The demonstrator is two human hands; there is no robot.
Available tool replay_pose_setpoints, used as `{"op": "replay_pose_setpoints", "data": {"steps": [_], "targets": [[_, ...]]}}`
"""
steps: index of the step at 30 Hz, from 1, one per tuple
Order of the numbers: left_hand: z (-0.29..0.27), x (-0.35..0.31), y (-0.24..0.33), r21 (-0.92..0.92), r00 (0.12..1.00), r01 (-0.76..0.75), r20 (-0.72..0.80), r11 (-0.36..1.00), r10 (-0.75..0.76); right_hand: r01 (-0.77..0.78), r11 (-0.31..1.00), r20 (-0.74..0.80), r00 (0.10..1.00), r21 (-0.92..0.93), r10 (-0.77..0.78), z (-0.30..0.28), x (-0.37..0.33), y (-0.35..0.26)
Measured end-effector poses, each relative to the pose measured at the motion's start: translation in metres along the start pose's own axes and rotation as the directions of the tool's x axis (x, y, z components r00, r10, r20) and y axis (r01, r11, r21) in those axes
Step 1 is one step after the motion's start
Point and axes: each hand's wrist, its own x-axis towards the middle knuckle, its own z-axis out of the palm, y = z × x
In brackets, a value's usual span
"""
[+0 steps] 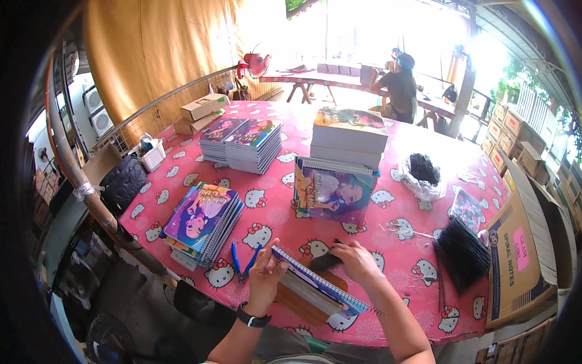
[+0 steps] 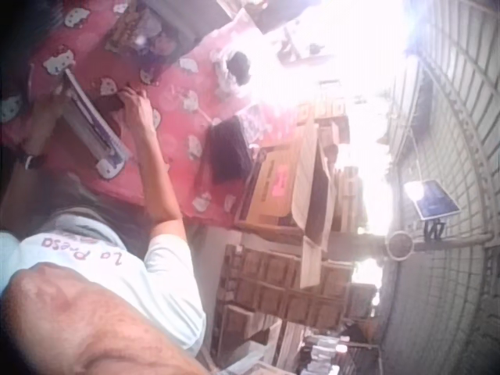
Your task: The person threads a plastic spiral coil through the pre-punched holes of a notebook stack by hand and uses a small crimping tool to trim and secure the ends of the coil.
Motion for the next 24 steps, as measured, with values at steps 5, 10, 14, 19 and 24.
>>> {"op": "replay_pose_setpoints", "data": {"steps": [5, 10, 14, 19, 24], "targets": [[0.016, 0.011, 0.026, 0.054, 0.982, -0.136, 0.139, 0.989, 0.128, 0.132, 0.962, -0.263, 0.963, 0.240, -0.067, -0.075, -0.056, -0.025], [0.039, 0.006, 0.077, 0.028, 0.920, -0.288, 0.285, 0.957, 0.268, 0.146, 0.878, -0.321, 0.947, 0.457, 0.010, -0.119, -0.069, -0.119], [0.058, -0.001, 0.095, -0.105, 0.890, -0.287, 0.339, 0.952, 0.305, 0.180, 0.843, -0.517, 0.846, 0.507, 0.131, -0.103, -0.086, -0.111], [0.054, -0.004, 0.094, -0.155, 0.854, -0.328, 0.375, 0.932, 0.362, 0.255, 0.867, -0.559, 0.829, 0.427, 0.031, -0.110, -0.082, -0.115], [0.051, -0.005, 0.091, -0.202, 0.822, -0.316, 0.429, 0.927, 0.373, 0.229, 0.903, -0.538, 0.843, 0.364, 0.003, -0.109, -0.087, -0.114]]}}
